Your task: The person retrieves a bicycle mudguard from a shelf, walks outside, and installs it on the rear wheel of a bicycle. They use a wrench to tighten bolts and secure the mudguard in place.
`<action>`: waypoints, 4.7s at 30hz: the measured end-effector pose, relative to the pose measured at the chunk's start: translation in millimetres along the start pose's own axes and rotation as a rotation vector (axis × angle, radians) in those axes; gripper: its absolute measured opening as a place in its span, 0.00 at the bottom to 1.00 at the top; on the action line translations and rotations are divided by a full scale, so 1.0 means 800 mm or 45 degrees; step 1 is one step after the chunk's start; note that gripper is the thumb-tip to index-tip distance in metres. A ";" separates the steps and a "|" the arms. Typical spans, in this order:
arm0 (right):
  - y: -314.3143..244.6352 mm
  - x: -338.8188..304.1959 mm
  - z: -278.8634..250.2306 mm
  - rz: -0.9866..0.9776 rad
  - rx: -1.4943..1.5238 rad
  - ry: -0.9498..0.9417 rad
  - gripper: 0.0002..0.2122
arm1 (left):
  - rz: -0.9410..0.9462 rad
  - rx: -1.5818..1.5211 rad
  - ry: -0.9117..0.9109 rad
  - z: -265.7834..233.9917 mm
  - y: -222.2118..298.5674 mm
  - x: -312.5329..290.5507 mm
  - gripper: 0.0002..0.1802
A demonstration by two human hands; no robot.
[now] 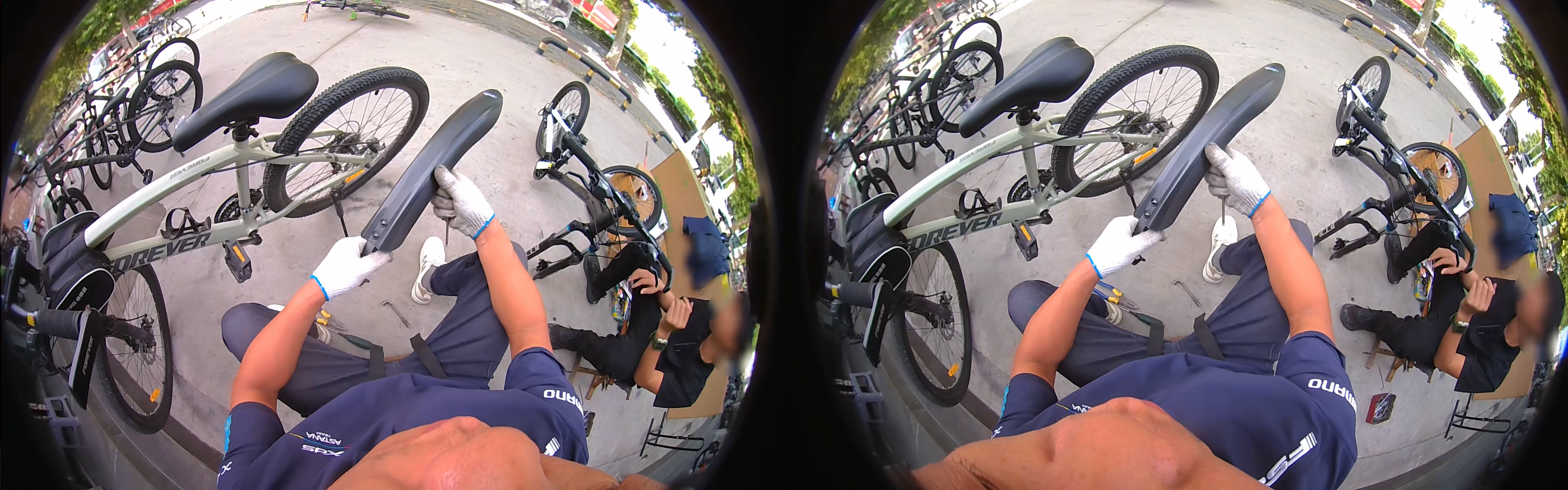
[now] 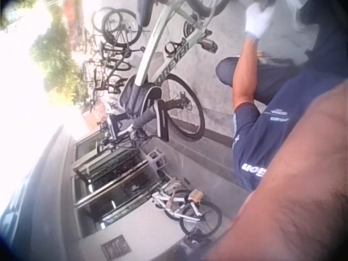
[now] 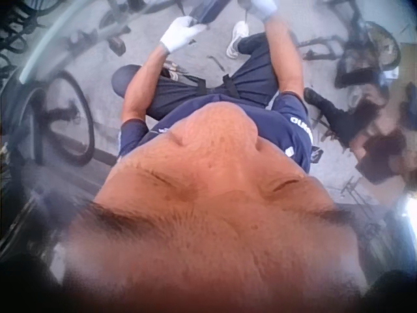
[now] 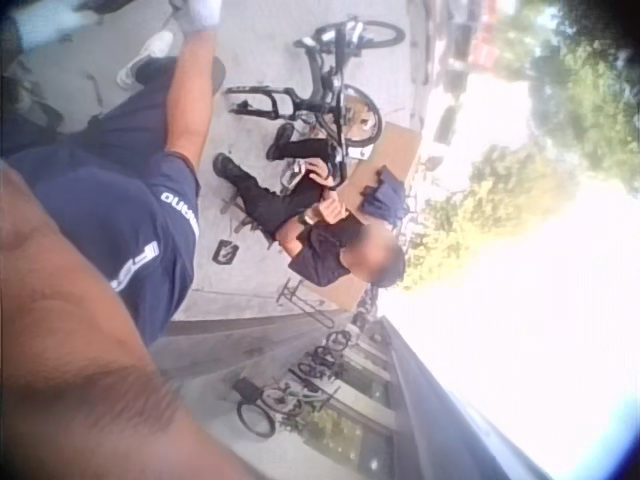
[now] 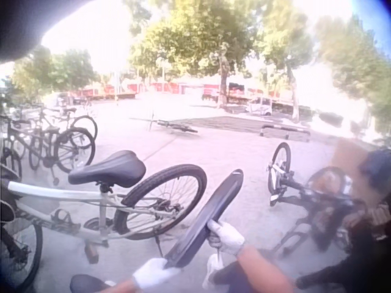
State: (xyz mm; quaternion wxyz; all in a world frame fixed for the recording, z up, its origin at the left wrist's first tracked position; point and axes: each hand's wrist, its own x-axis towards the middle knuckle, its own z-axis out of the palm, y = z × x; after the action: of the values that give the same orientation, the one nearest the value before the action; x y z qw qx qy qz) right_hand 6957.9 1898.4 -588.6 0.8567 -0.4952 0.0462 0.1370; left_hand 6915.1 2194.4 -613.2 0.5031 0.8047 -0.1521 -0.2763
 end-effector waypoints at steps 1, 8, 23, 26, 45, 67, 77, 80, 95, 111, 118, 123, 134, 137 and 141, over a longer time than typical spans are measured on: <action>0.000 0.005 0.004 -0.132 0.007 0.019 0.12 | 0.053 0.013 0.029 -0.003 0.000 0.002 0.24; 0.012 0.050 0.013 -0.308 0.486 0.088 0.09 | 0.284 0.493 0.448 -0.044 -0.016 -0.002 0.27; 0.007 0.105 0.022 -0.243 0.706 0.201 0.15 | 0.305 -0.276 0.503 -0.053 -0.023 -0.003 0.12; 0.001 0.101 0.017 -0.099 0.732 -0.072 0.18 | 0.317 -0.295 0.542 -0.066 -0.025 -0.006 0.12; -0.028 0.254 0.120 -0.610 0.283 -0.007 0.18 | 0.949 0.455 1.578 -0.354 0.163 -0.008 0.13; -0.025 0.312 0.149 -0.372 0.125 -0.124 0.18 | -0.287 1.083 -0.072 -0.543 0.124 0.197 0.15; -0.033 0.325 0.162 -0.425 0.124 -0.102 0.19 | 0.683 1.267 0.159 -0.435 0.098 0.216 0.17; -0.032 0.327 0.166 -0.438 0.067 -0.087 0.19 | 0.702 1.252 0.192 -0.434 0.097 0.220 0.18; 0.016 0.261 0.168 0.271 -1.470 -0.511 0.18 | 0.814 1.204 0.305 -0.445 0.070 0.193 0.23; 0.065 0.254 0.219 -0.216 -0.623 -0.127 0.17 | 1.045 1.300 0.377 -0.439 0.056 0.224 0.29; 0.092 0.275 0.249 -0.790 -1.048 0.070 0.10 | 1.152 1.034 0.397 -0.423 0.054 0.249 0.33; 0.105 0.293 0.256 -0.985 -1.202 0.184 0.09 | 1.044 1.034 0.366 -0.425 0.065 0.248 0.32; 0.113 0.305 0.271 -0.860 -1.300 0.215 0.08 | 0.991 1.057 0.333 -0.430 0.072 0.261 0.29; 0.108 0.304 0.272 -0.929 -1.462 0.171 0.09 | 0.974 1.068 0.333 -0.432 0.071 0.261 0.28; 0.100 0.299 0.267 -0.851 -1.494 -0.031 0.13 | 0.952 1.084 0.340 -0.432 0.073 0.258 0.27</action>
State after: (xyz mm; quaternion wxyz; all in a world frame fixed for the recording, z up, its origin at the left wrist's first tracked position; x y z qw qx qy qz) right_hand 7152.2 2165.7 -599.0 0.4425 -0.8646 -0.2010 -0.1274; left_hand 7288.6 2311.2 -503.2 0.2134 0.8555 -0.4589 0.1094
